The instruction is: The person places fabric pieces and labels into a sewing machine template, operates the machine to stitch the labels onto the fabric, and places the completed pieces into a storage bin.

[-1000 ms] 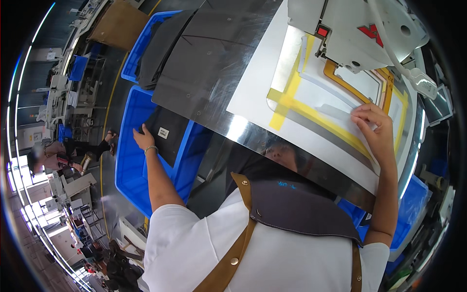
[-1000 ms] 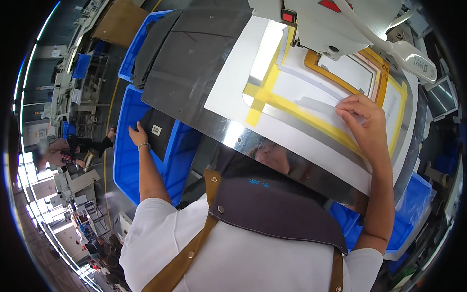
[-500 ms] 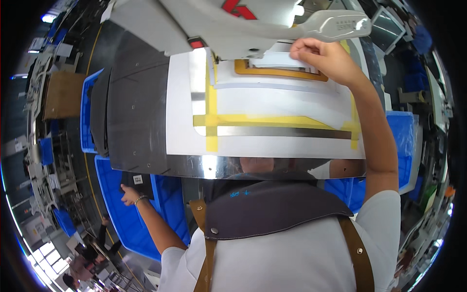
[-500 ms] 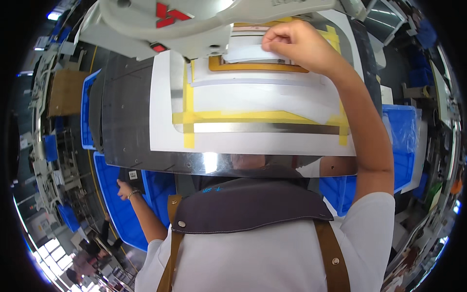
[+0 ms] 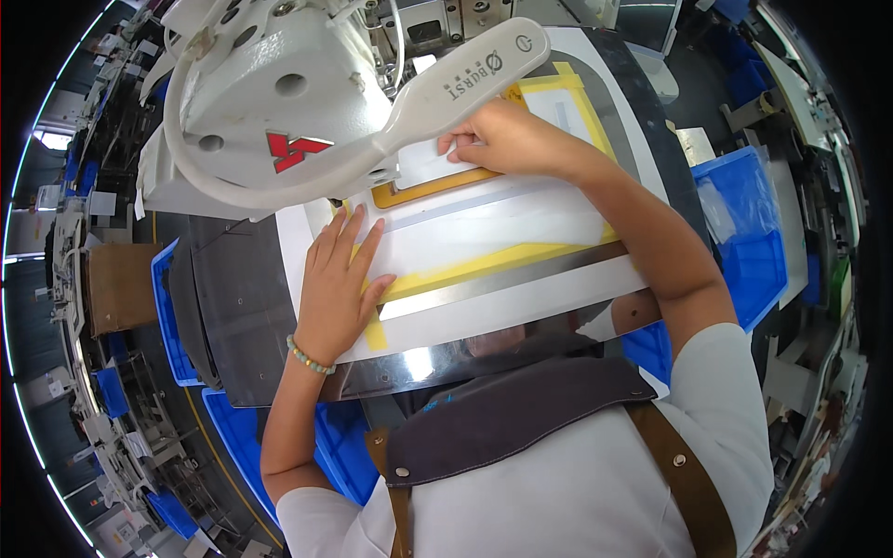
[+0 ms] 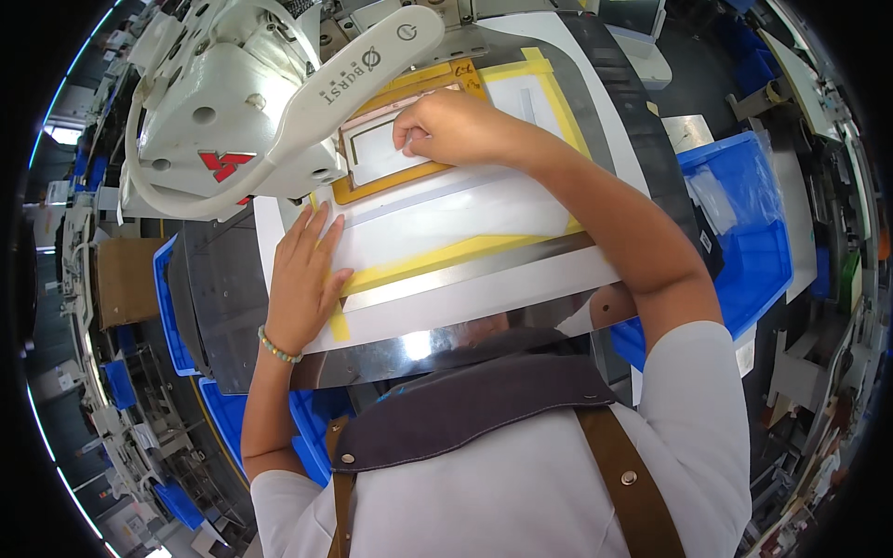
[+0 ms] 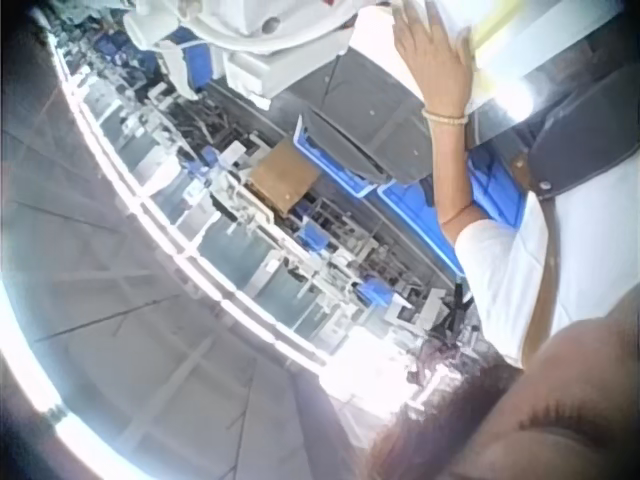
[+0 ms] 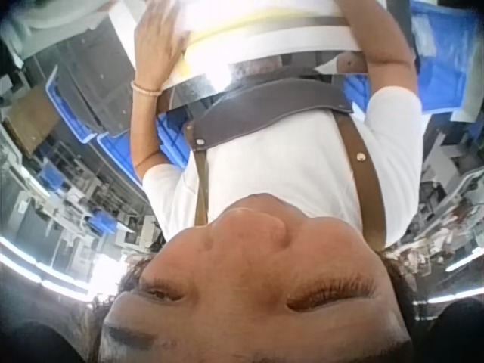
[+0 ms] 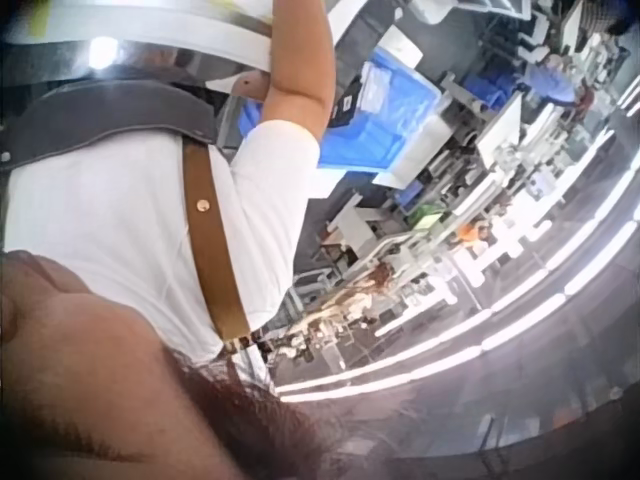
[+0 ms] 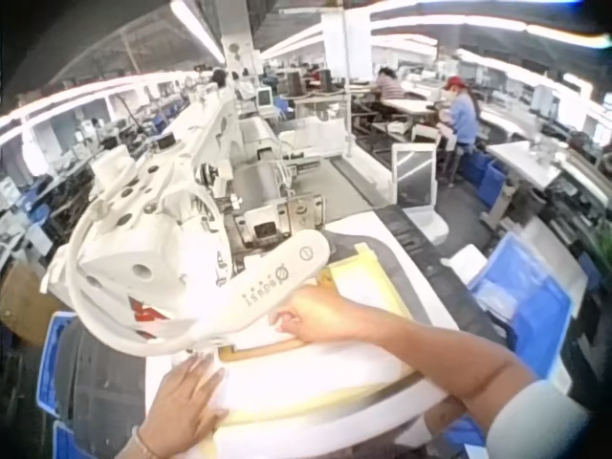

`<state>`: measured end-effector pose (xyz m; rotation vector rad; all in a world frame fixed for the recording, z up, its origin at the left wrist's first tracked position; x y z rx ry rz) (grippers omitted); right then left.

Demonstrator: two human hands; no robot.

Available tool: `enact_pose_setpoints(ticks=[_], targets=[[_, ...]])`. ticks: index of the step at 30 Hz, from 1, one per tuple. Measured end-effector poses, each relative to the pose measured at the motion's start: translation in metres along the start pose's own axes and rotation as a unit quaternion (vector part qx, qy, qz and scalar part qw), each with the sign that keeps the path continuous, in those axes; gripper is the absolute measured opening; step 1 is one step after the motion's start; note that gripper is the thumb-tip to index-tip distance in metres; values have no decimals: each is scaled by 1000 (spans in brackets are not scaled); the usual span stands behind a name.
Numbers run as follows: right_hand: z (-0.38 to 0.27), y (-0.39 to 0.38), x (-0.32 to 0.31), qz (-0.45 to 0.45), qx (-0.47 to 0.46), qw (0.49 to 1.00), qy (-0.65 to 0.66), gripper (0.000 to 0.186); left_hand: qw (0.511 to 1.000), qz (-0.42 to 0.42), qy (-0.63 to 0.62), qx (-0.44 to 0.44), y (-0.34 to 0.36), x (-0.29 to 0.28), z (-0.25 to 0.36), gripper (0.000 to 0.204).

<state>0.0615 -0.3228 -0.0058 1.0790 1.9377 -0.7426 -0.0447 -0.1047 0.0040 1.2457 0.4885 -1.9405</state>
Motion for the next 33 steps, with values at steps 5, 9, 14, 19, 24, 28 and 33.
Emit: enact_pose_setpoints(ticks=[5, 9, 14, 19, 24, 28, 33], targets=[[2, -1, 1, 99, -32, 995, -11, 17, 998, -29, 56, 25, 35, 24, 1, 63], [4, 5, 13, 83, -28, 996, -21, 21, 999, 7, 22, 44, 37, 26, -2, 68], [2, 6, 11, 98, -20, 994, -48, 25, 999, 7, 19, 41, 39, 28, -3, 68], [-3, 8, 11, 111, -67, 990, -60, 26, 999, 14, 4, 32, 44, 23, 1, 73], [7, 15, 15, 98, -49, 990, -91, 28, 999, 12, 10, 37, 43, 24, 0, 75], [3, 12, 15, 126, -18, 988, -90, 29, 999, 11, 25, 42, 43, 23, 5, 75], [-2, 12, 21, 61, 18, 991, -114, 27, 999, 6, 23, 38, 43, 24, 5, 73]])
Point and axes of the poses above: each hand's wrist, its own y-axis towards the middle knuckle, its own x-axis out of the palm, z = x × y, the point moved 10 cm from there along y, towards the middle knuckle, and after that the axes turned 15 degrees about -y, right-handed, at the moved point
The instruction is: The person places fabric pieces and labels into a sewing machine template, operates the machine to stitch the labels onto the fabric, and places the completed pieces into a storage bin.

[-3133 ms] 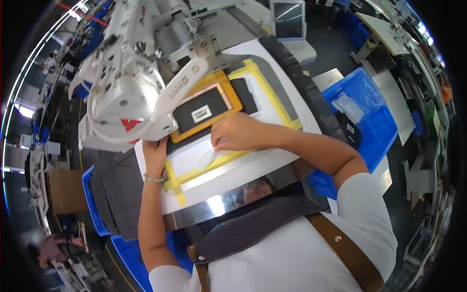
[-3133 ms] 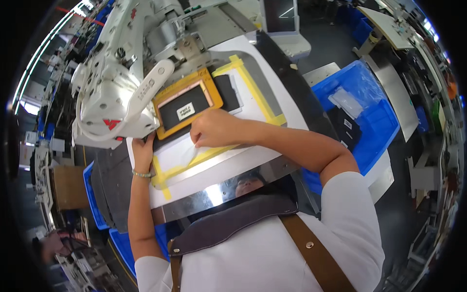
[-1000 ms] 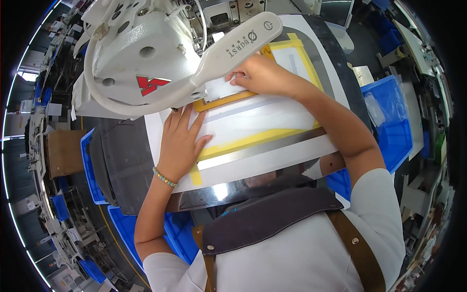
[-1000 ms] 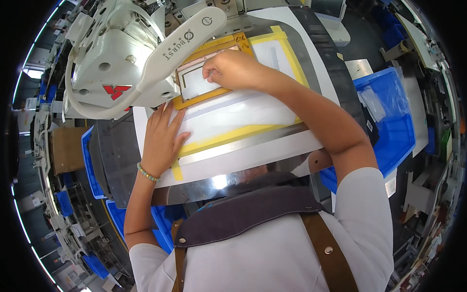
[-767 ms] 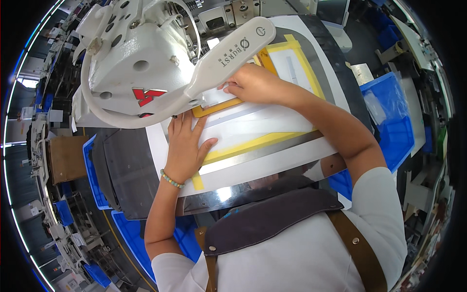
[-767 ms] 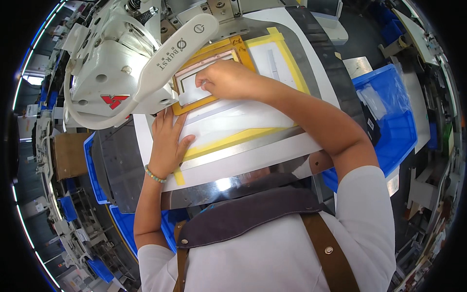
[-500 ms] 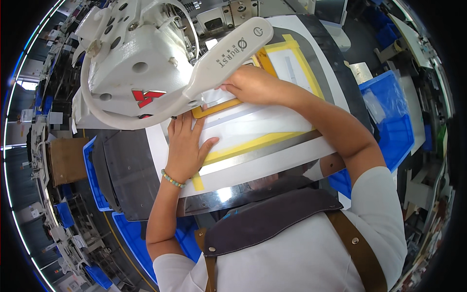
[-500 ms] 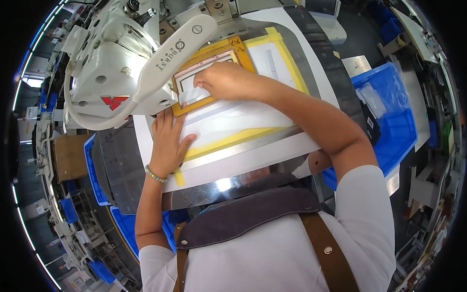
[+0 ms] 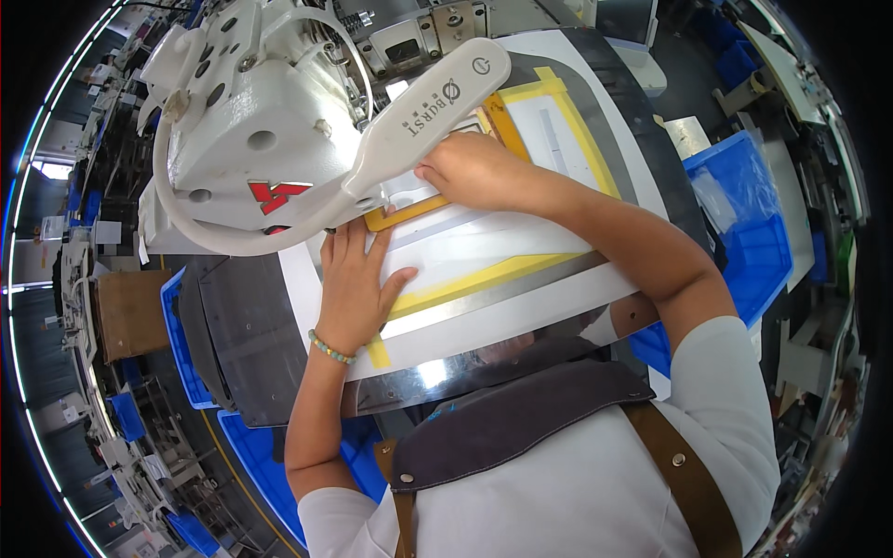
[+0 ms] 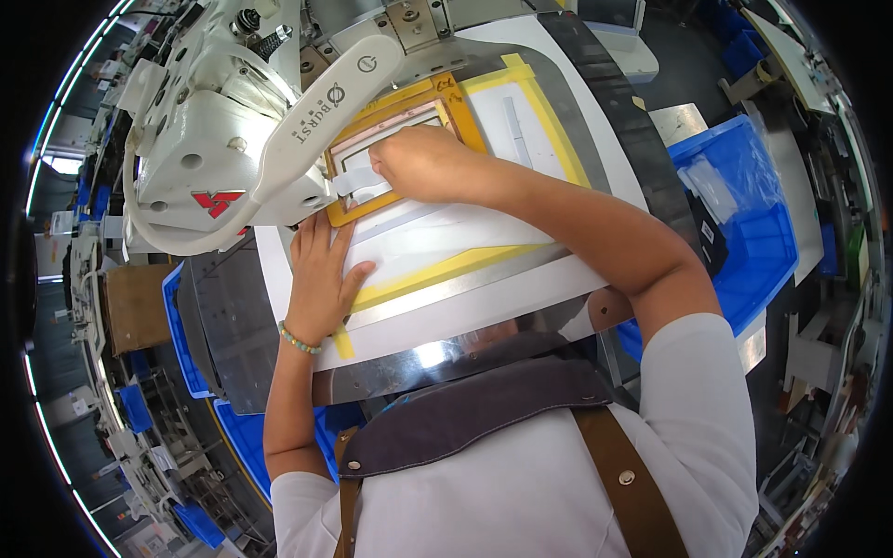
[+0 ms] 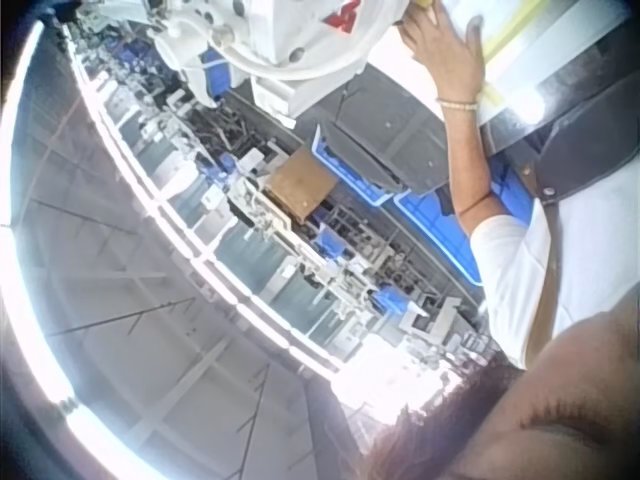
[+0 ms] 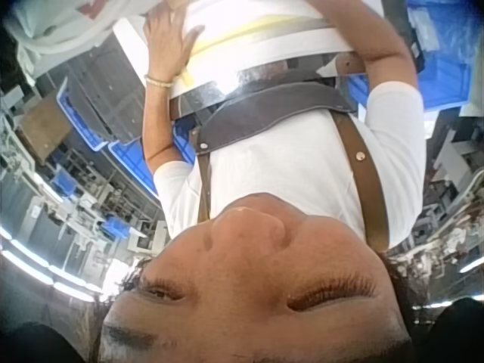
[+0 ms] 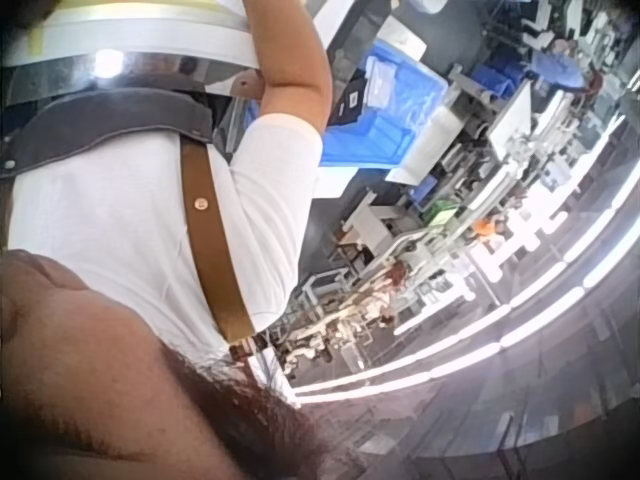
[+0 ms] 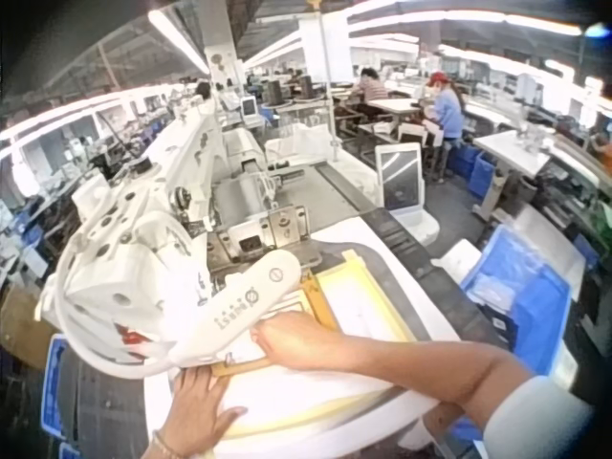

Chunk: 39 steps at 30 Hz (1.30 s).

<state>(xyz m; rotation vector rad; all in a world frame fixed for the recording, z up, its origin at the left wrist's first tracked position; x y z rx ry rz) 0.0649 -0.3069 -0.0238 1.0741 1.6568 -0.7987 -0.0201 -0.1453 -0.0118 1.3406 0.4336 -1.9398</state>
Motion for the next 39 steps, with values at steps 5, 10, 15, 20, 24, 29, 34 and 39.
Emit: enact_pose_setpoints(ticks=[5, 10, 15, 20, 24, 29, 34, 39], targets=[[27, -1, -34, 123, -13, 992, -18, 28, 999, 7, -31, -18, 5, 0, -2, 67], [38, -49, -115, -32, -38, 986, 156, 28, 999, 24, -19, -16, -1, -1, -6, 65], [-5, -94, -66, -179, -186, 965, 46, 23, 1000, 24, -4, -17, 0, -1, -6, 65], [20, -63, -77, 48, -98, 993, -40, 25, 999, 25, -10, -17, 0, 0, -6, 66], [28, -35, -60, 60, -82, 988, -116, 27, 1000, 27, -6, -15, 1, 1, -4, 65], [40, -17, -47, -108, -20, 994, 3, 19, 999, 31, 0, -18, 0, 0, -4, 64], [39, -17, -41, -141, -19, 989, -46, 27, 999, 29, 4, -14, 0, -1, -5, 65], [35, -15, -47, -119, -12, 988, -94, 26, 999, 43, 8, -7, -1, -3, -2, 65]])
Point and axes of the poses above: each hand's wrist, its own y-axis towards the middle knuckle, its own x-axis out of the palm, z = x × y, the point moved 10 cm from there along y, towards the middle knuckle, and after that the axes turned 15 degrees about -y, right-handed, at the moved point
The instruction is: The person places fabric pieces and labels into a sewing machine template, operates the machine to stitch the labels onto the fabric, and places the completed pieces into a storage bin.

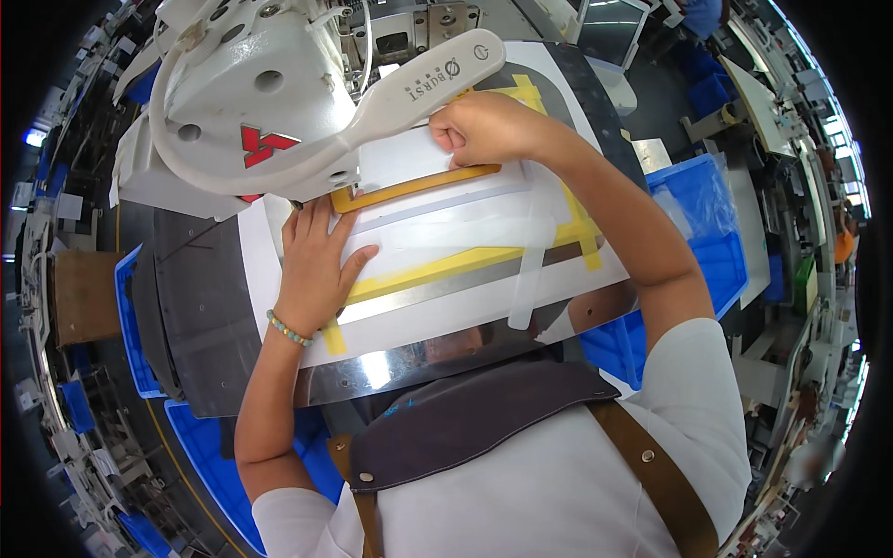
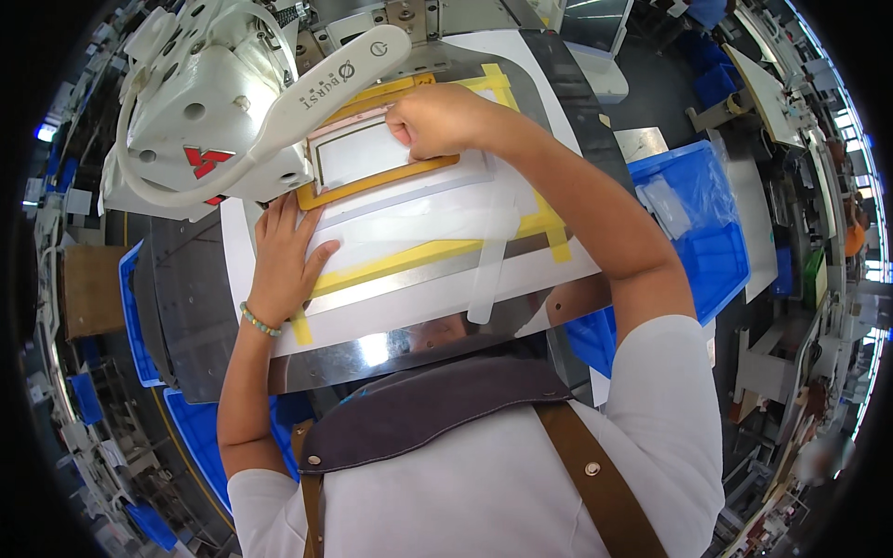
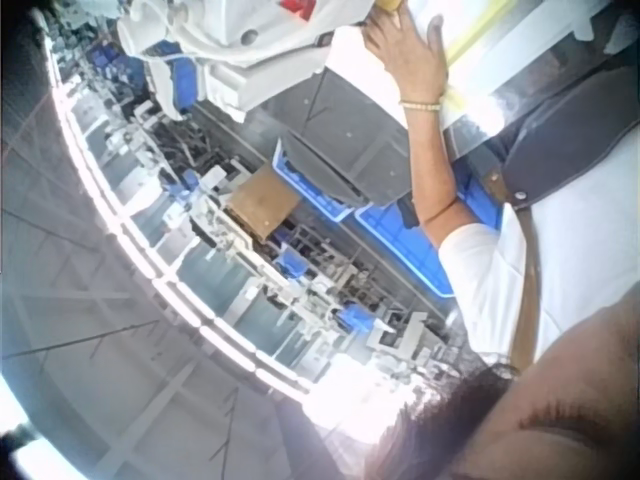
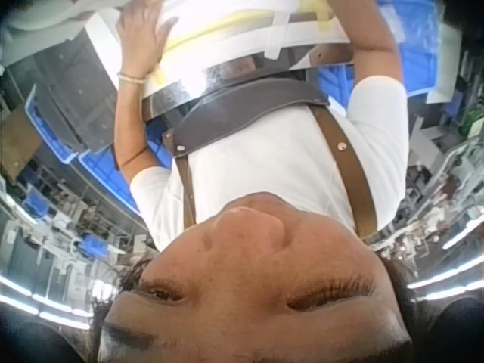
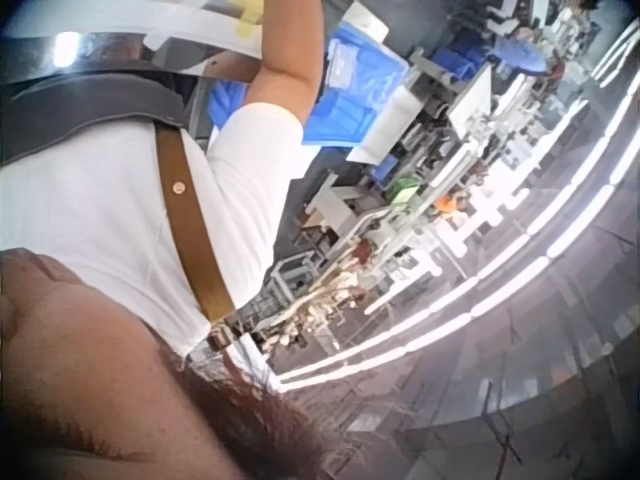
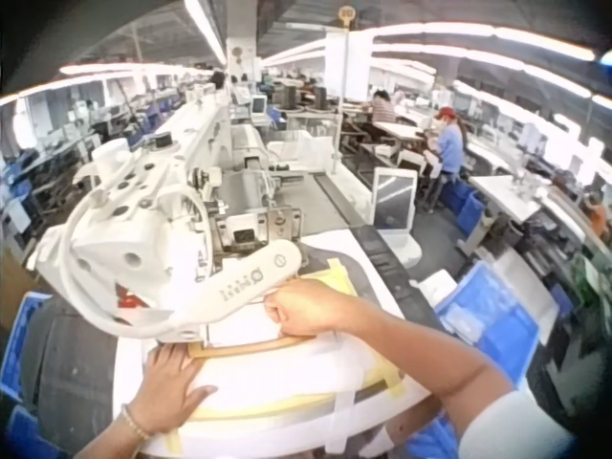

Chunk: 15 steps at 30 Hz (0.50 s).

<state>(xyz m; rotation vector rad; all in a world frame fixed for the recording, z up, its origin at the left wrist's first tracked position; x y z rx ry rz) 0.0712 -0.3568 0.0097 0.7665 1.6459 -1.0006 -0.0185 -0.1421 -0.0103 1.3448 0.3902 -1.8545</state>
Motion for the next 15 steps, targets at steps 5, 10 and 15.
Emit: enact_pose_setpoints(ticks=[5, 10, 15], targets=[[7, -2, 3, -14, -18, 995, 101, 23, 1000, 13, -9, 2, 1, -2, 2, 65], [-3, -2, 3, -42, -34, 997, 60, 22, 1000, -9, -2, -4, 1, 1, 0, 65], [-10, 4, 6, -59, -36, 992, -106, 9, 1000, -9, -3, 2, 2, 0, 0, 66]])
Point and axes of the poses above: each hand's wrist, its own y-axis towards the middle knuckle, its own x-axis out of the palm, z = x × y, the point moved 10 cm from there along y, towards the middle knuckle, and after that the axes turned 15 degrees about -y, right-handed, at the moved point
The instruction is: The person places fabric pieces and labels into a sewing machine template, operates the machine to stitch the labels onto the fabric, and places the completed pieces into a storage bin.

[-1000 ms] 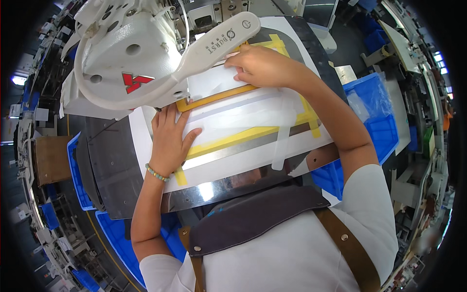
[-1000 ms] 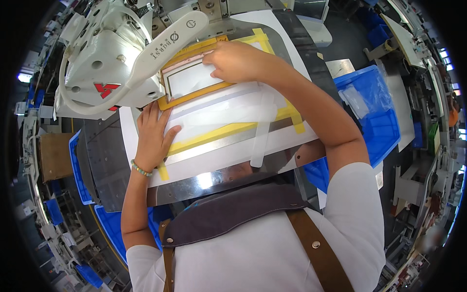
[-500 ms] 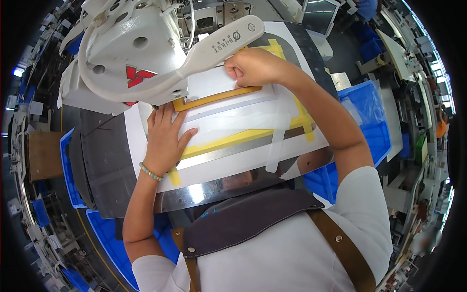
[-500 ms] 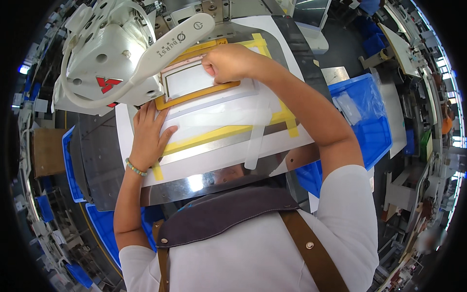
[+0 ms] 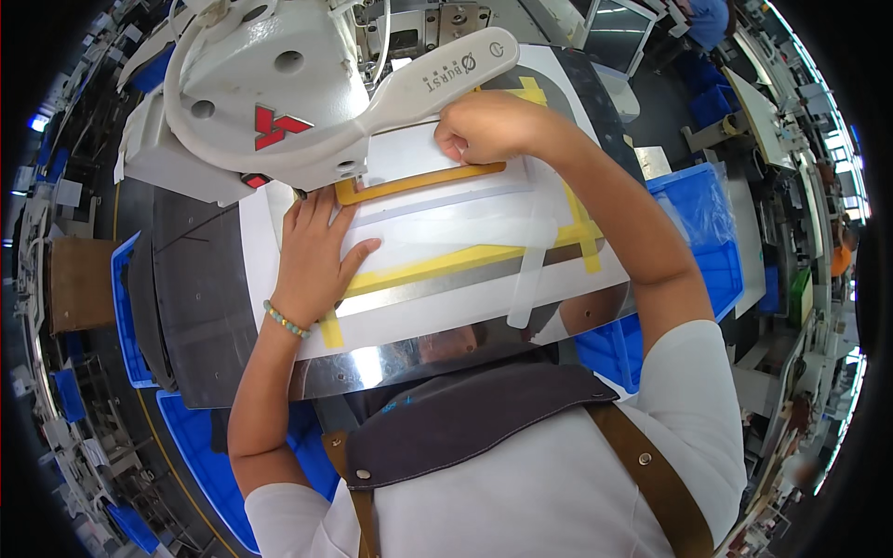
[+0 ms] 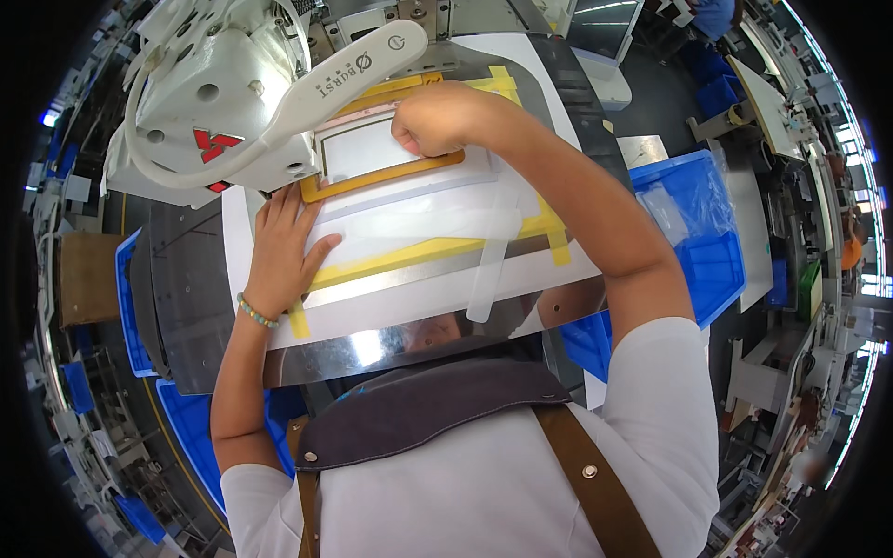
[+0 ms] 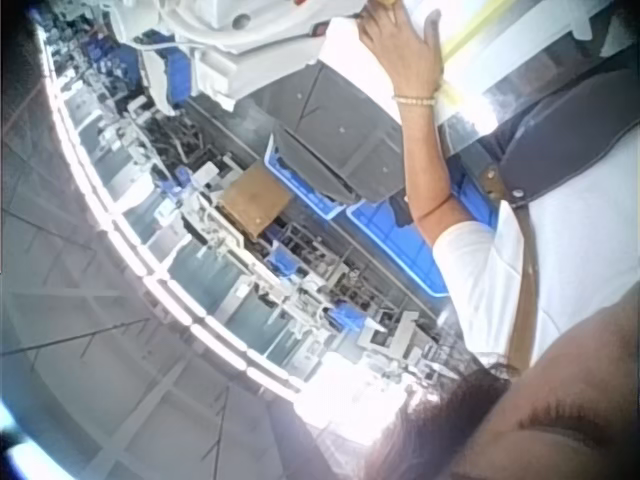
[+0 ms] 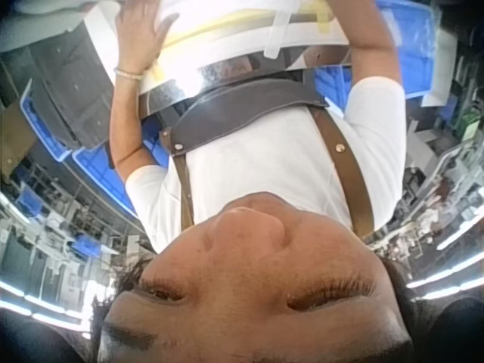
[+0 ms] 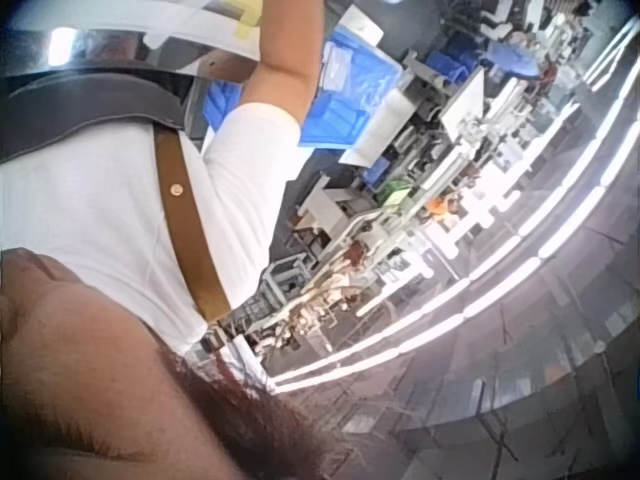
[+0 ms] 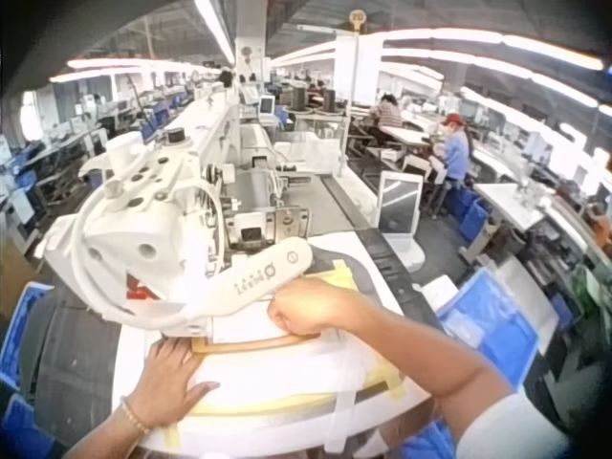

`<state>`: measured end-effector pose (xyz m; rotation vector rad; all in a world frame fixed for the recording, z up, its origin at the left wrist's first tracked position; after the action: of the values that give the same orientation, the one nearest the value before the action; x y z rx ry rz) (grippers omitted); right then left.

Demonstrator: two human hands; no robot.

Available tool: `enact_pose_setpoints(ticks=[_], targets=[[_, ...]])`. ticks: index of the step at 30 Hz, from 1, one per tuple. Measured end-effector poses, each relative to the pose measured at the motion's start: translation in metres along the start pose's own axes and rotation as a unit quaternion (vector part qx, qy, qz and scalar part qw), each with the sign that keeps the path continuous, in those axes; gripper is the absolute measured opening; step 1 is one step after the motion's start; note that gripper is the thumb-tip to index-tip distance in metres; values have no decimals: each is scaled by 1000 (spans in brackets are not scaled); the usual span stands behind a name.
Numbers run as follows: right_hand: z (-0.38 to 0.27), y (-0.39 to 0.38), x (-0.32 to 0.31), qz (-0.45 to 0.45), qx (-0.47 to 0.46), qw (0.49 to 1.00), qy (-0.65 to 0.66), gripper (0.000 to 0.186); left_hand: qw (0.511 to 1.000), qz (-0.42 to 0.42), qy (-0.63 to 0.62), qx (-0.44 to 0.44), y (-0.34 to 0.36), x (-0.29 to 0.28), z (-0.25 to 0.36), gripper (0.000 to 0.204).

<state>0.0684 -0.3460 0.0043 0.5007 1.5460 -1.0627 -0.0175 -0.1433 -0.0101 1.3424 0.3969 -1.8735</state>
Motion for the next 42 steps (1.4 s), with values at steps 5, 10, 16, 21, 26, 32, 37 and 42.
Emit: enact_pose_setpoints(ticks=[5, 10, 16, 21, 26, 32, 37, 42], targets=[[-15, 9, 8, 19, -4, 991, -131, 12, 1000, 8, -10, -4, 0, -2, -4, 65], [-12, -19, -7, 191, 46, 975, -104, 27, 998, 29, -49, 16, -4, -8, -7, 67], [15, -108, -18, 334, 26, 941, 50, 16, 965, 178, 138, -138, -87, -128, -105, 54], [51, -116, 11, 310, 93, 932, 161, 23, 878, 244, 182, -369, -239, -205, -269, 20], [50, -107, 8, 307, 90, 927, 197, 23, 873, 249, 122, -402, -290, -177, -326, 17], [57, -110, 18, 282, 99, 923, 243, 22, 859, 272, 50, -430, -299, -181, -352, 19], [55, -121, -2, 311, 83, 925, 203, 22, 721, 340, -317, -513, -355, -173, -397, 20], [11, -137, -40, 324, 26, 936, 139, 21, 819, 422, -56, -384, -271, -232, -302, 19]])
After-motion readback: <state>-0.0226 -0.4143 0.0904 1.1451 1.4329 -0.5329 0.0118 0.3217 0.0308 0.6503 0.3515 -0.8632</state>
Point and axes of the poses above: each hand's wrist, its own y-axis towards the middle knuckle, its own x-axis out of the palm, z = x × y, the point moved 10 cm from there along y, towards the middle knuckle, and after that the axes turned 15 degrees about -y, right-handed, at the moved point
